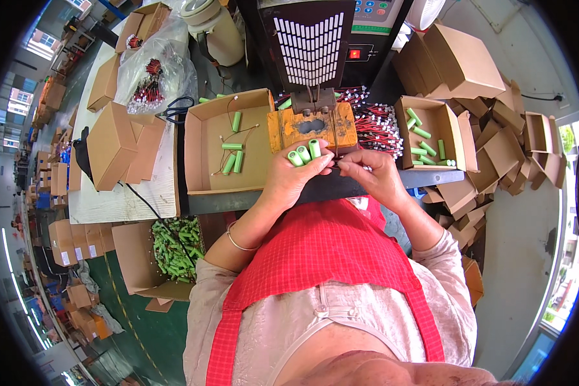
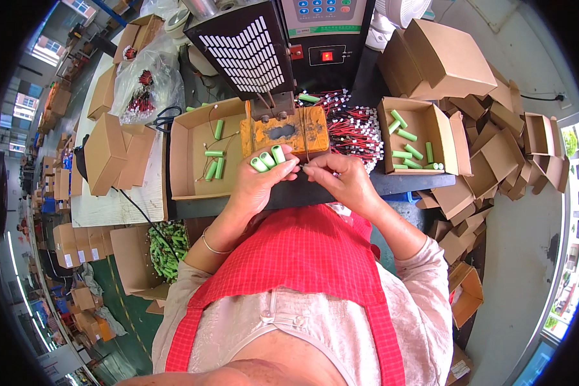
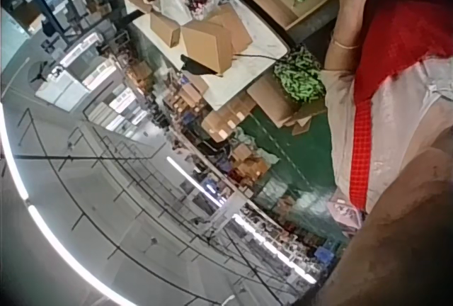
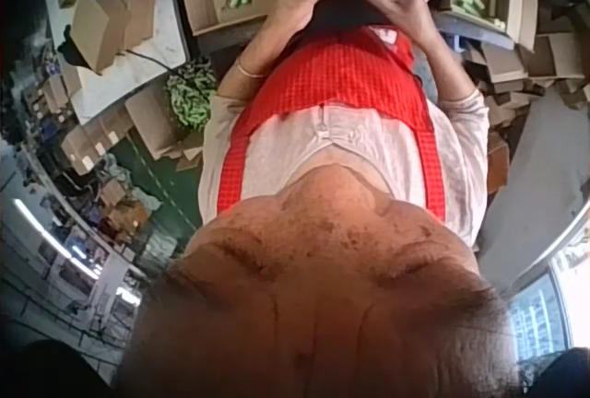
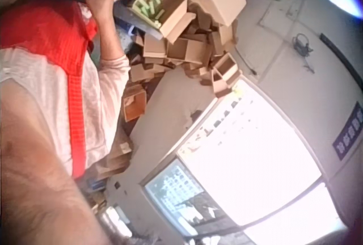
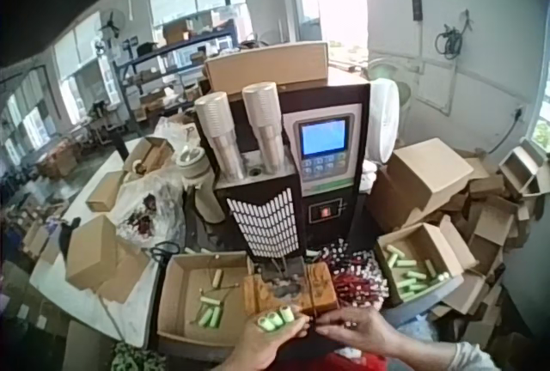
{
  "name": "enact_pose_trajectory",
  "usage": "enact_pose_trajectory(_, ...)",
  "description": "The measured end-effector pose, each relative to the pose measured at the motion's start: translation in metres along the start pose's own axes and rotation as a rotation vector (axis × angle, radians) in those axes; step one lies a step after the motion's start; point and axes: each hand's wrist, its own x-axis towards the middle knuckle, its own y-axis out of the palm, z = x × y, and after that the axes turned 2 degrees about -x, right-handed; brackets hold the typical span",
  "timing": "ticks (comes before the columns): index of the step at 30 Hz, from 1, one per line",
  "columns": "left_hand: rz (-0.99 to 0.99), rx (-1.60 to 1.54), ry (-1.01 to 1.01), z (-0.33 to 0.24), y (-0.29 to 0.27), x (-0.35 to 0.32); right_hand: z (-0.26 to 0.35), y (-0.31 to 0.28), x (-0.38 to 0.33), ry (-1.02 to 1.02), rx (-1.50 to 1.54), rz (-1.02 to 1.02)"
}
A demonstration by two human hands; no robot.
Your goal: The person assembles battery packs by taking cylindrical batteries and wire leads, welding the wires onto the battery terminals using a spot welder, and placing the assembled battery units into a box.
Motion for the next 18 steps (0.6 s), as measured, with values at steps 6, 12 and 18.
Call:
enact_pose_trajectory(6,-0.069,0.897,0.516,-0.026,-0.01,0.025,-0.006,0.002,0.026,0.077,0.129,-0.157)
enact_pose_trajectory(12,-0.105,1.06,0.536,-0.024,-0.016,0.041,0.001,0.002,0.049,0.15,0.144,-0.117)
enact_pose_trajectory(18,-0.094,1.047,0.541,-0.025,-0.013,0.043,0.002,0.003,0.056,0.193,0.129,-0.101)
